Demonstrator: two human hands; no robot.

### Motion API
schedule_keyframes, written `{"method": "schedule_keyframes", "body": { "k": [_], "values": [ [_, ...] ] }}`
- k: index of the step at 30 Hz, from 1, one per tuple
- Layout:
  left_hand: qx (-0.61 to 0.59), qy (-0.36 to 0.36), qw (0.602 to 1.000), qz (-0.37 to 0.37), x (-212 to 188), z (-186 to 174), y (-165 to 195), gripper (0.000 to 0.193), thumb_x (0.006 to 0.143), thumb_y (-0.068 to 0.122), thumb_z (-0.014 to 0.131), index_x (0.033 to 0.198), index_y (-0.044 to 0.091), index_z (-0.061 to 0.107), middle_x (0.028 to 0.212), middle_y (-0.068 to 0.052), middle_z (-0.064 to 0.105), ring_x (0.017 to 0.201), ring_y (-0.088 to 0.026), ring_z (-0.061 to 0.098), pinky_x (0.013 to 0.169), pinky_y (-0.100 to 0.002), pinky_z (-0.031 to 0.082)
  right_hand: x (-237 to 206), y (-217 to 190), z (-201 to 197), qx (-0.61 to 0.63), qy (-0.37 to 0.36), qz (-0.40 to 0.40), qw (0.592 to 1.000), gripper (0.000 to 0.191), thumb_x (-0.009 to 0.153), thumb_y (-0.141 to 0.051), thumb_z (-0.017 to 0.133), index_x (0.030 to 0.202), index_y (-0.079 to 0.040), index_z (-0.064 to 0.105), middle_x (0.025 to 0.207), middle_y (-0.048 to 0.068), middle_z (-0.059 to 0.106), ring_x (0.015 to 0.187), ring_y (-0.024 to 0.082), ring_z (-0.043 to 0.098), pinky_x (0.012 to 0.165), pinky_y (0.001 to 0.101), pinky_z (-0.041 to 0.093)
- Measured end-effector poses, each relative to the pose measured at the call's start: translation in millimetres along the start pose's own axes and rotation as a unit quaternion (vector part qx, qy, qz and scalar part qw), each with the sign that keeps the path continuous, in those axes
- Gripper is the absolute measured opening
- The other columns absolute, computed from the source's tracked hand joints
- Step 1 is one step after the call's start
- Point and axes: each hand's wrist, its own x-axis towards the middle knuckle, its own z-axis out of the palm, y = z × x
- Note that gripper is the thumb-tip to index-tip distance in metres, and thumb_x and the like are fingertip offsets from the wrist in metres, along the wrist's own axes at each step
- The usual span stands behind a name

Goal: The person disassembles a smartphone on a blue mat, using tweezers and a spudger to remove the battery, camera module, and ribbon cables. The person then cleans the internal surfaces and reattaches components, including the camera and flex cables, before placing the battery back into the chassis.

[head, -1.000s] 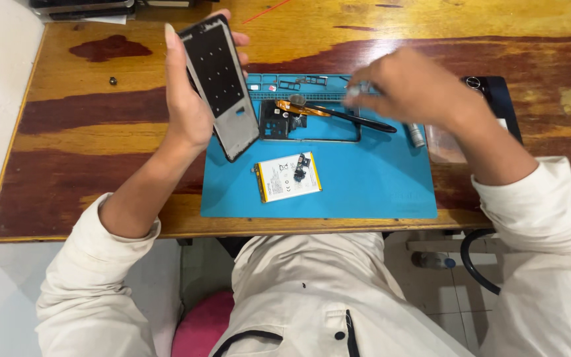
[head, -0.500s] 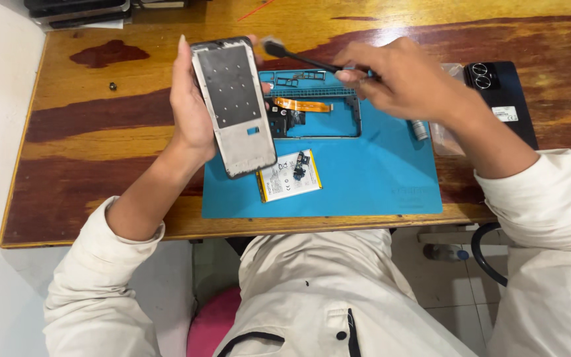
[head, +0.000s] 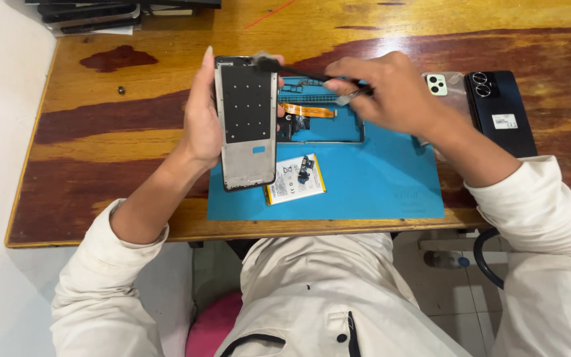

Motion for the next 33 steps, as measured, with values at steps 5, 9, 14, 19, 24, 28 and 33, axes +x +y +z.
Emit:
{"method": "schedule_keyframes", "body": {
  "k": [5,9,14,19,24,28,33],
  "values": [
    [0.054,-0.037,0.998,0.004,-0.3,5.5,-4.7,0.088,0.108,0.062,0.014,0.15,-0.003,0.056,0.11,-0.014,0.07,0.091,-0.02,0.07,0.082,-0.035,0.062,-7.3,-7.2,7.2,0.009,0.003,0.01,1.0,0.017,0.103,-0.017,0.074,0.113,-0.003,0.074,0.086,0.017,0.072,0.065,0.03,0.069,0.059,0.0368,0.052],
    [0.086,-0.036,0.994,0.054,-3.9,3.2,-2.8,0.091,0.106,0.063,0.012,0.149,-0.004,0.055,0.109,-0.011,0.068,0.092,-0.021,0.072,0.077,-0.035,0.063,-10.0,-10.6,6.6,0.015,0.01,0.008,1.0,0.016,0.103,-0.017,0.075,0.112,-0.004,0.075,0.088,0.017,0.073,0.068,0.03,0.071,0.06,0.0367,0.053],
    [0.054,-0.064,0.995,0.06,-5.2,0.4,-0.3,0.093,0.107,0.064,0.011,0.156,-0.005,0.05,0.122,-0.013,0.067,0.101,-0.022,0.07,0.089,-0.035,0.061,-7.2,-6.3,-1.5,-0.015,0.051,-0.04,0.998,0.018,0.103,-0.017,0.077,0.113,-0.001,0.074,0.094,0.017,0.075,0.073,0.029,0.074,0.063,0.0349,0.057],
    [-0.005,-0.07,0.997,0.03,-8.5,3.7,-6.9,0.091,0.109,0.063,0.013,0.163,-0.005,0.04,0.125,-0.013,0.065,0.101,-0.022,0.069,0.092,-0.036,0.061,-14.1,-17.6,16.0,-0.01,0.032,-0.041,0.999,0.015,0.099,-0.013,0.077,0.108,-0.001,0.076,0.083,0.016,0.074,0.062,0.029,0.07,0.055,0.0372,0.052],
    [-0.015,-0.047,0.995,0.092,-6.4,0.9,-3.0,0.086,0.111,0.061,0.013,0.17,0.001,0.032,0.115,-0.011,0.065,0.096,-0.021,0.07,0.086,-0.036,0.063,-10.6,-6.9,4.5,-0.043,0.055,-0.069,0.995,0.014,0.102,-0.014,0.076,0.108,-0.001,0.073,0.081,0.014,0.072,0.061,0.027,0.067,0.055,0.0357,0.051],
    [-0.013,-0.041,0.992,0.12,-6.7,4.3,-3.9,0.081,0.112,0.06,0.016,0.167,0.003,0.03,0.116,-0.013,0.066,0.094,-0.022,0.071,0.083,-0.036,0.063,-14.2,-11.0,11.0,-0.041,0.066,-0.049,0.996,0.011,0.104,-0.01,0.075,0.108,-0.001,0.071,0.078,0.012,0.07,0.059,0.025,0.065,0.052,0.0353,0.048],
    [-0.049,-0.034,0.994,0.092,-7.9,6.5,-2.8,0.087,0.11,0.063,0.016,0.167,-0.001,0.033,0.118,-0.014,0.066,0.096,-0.023,0.071,0.083,-0.036,0.063,-14.9,-11.7,11.7,-0.023,0.071,-0.043,0.996,0.009,0.103,-0.008,0.075,0.108,-0.001,0.071,0.074,0.011,0.068,0.056,0.022,0.063,0.051,0.0343,0.046]
  ]
}}
